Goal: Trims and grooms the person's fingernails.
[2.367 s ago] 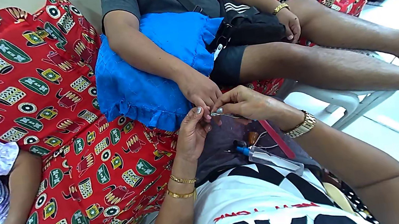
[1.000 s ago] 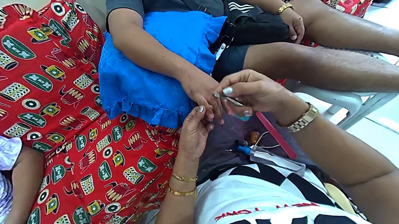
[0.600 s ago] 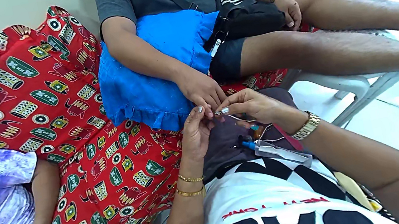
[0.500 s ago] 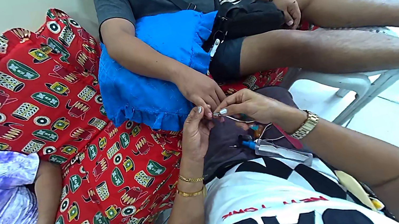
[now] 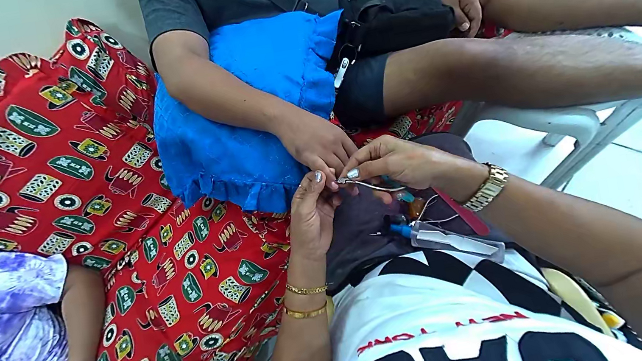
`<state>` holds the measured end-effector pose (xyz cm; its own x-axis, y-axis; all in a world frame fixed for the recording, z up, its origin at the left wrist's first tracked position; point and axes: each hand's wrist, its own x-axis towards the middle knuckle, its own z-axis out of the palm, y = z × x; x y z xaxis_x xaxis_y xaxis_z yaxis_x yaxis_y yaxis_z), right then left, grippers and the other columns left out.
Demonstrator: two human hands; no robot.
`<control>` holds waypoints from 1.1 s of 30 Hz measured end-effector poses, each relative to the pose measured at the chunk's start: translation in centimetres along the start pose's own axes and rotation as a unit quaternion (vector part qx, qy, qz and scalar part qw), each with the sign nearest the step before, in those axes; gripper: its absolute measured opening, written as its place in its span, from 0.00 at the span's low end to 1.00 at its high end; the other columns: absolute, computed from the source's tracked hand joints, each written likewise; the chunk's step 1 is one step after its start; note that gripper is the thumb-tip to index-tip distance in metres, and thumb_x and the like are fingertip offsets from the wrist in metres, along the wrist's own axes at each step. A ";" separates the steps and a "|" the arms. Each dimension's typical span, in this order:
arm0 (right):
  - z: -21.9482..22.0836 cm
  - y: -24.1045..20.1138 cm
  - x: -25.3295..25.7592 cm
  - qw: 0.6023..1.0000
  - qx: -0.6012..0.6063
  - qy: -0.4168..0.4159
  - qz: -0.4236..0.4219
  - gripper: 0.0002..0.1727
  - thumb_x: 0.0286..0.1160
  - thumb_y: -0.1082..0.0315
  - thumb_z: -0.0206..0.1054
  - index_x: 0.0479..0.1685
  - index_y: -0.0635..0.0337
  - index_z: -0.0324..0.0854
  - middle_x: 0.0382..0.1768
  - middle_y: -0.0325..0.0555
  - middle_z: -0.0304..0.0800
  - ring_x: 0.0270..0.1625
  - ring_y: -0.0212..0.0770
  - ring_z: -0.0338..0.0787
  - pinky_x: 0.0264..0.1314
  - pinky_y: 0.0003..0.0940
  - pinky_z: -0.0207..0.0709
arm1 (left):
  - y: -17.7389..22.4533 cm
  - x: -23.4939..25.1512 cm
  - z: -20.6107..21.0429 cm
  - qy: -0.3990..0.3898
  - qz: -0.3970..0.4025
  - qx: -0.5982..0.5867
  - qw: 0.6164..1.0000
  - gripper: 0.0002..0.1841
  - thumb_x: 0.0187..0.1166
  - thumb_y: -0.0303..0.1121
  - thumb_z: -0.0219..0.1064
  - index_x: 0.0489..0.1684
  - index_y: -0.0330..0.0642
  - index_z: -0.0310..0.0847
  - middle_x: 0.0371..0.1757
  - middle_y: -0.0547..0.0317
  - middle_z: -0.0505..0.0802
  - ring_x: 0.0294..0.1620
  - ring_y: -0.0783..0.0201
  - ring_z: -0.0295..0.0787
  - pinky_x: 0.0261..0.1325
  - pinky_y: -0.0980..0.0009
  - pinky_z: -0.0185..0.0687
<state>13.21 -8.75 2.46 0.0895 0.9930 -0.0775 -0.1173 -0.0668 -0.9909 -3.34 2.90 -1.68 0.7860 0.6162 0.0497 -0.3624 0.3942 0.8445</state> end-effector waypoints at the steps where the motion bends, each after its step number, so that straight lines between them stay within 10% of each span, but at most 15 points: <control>1: 0.1 -0.1 0.0 1.000 -0.003 0.004 0.003 0.13 0.89 0.73 0.55 0.45 0.67 0.87 0.23 0.38 0.86 0.13 0.26 0.78 0.15 0.19 0.75 | 0.0 0.0 0.0 0.002 0.001 -0.001 1.000 0.13 0.87 0.34 0.56 0.35 0.49 0.87 0.35 0.64 0.90 0.38 0.70 0.88 0.44 0.74 0.86; 24: -0.2 -1.2 0.0 0.993 -0.118 0.002 -0.009 0.12 0.89 0.73 0.57 0.46 0.67 0.87 0.23 0.38 0.87 0.12 0.25 0.74 0.14 0.18 0.70 | 0.1 0.0 0.0 -0.004 -0.004 0.001 1.000 0.14 0.88 0.34 0.55 0.36 0.48 0.87 0.36 0.64 0.91 0.38 0.71 0.88 0.43 0.75 0.85; 33: 0.7 0.3 1.0 0.968 0.167 -0.117 -0.144 0.14 0.82 0.67 0.53 0.35 0.55 0.85 0.16 0.31 0.83 0.11 0.21 0.75 0.12 0.17 0.71 | -0.3 0.0 0.2 -0.005 -0.015 -0.025 1.000 0.14 0.88 0.34 0.55 0.39 0.47 0.89 0.36 0.61 0.93 0.36 0.71 0.90 0.44 0.75 0.87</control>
<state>12.56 -7.75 2.15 -0.0563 0.9632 0.2630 -0.4377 0.2129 -0.8735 -3.15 2.64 -1.82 0.8019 0.5966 0.0311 -0.3637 0.4462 0.8177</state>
